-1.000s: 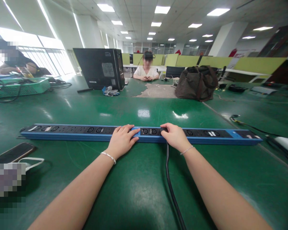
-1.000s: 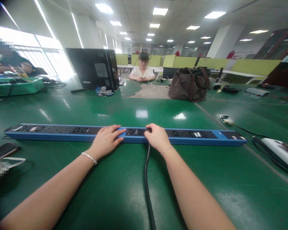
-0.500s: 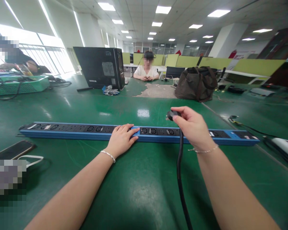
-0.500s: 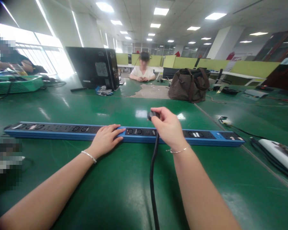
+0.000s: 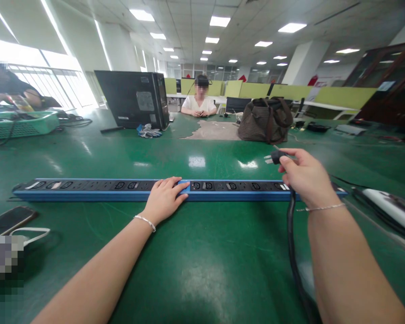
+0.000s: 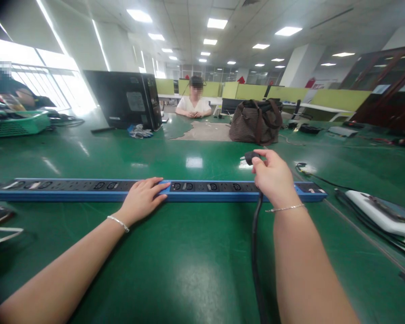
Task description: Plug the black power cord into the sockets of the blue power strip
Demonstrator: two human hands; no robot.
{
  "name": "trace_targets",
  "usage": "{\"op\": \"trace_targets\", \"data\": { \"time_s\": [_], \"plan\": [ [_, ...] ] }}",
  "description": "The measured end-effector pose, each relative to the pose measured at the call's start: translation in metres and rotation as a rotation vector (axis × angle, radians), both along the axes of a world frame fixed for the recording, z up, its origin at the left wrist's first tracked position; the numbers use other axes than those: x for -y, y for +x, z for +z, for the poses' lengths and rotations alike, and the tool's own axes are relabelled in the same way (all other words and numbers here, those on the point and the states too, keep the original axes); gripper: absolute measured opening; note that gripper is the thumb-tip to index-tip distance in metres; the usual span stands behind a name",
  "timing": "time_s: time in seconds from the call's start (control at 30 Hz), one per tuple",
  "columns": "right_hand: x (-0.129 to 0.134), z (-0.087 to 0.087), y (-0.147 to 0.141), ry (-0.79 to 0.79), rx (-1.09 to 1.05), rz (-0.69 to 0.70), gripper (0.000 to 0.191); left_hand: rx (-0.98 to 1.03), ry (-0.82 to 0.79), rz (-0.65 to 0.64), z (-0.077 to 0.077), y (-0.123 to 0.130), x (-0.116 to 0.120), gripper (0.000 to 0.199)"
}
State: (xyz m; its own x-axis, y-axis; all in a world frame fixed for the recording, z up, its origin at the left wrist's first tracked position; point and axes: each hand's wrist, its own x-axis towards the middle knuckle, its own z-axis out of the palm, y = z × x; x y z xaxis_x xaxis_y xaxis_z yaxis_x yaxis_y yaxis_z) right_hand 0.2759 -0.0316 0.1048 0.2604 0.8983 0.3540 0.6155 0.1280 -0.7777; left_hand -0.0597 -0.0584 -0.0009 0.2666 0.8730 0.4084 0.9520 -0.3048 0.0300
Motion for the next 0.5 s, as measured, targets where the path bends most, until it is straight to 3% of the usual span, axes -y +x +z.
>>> {"op": "trace_targets", "data": {
  "time_s": [0.07,0.23,0.5],
  "plan": [
    [-0.008,-0.010,0.021,-0.004,0.235,-0.113,0.031,-0.004,0.005,0.000,0.000,0.000,0.000,0.039],
    [-0.026,-0.041,0.056,-0.237,0.508,-0.043,0.025,0.001,0.011,-0.004,0.001,0.001,0.000,0.039],
    [-0.032,-0.055,0.048,-0.336,0.641,-0.057,0.031,-0.004,0.007,0.002,0.001,0.000,0.000,0.039]
  ]
}}
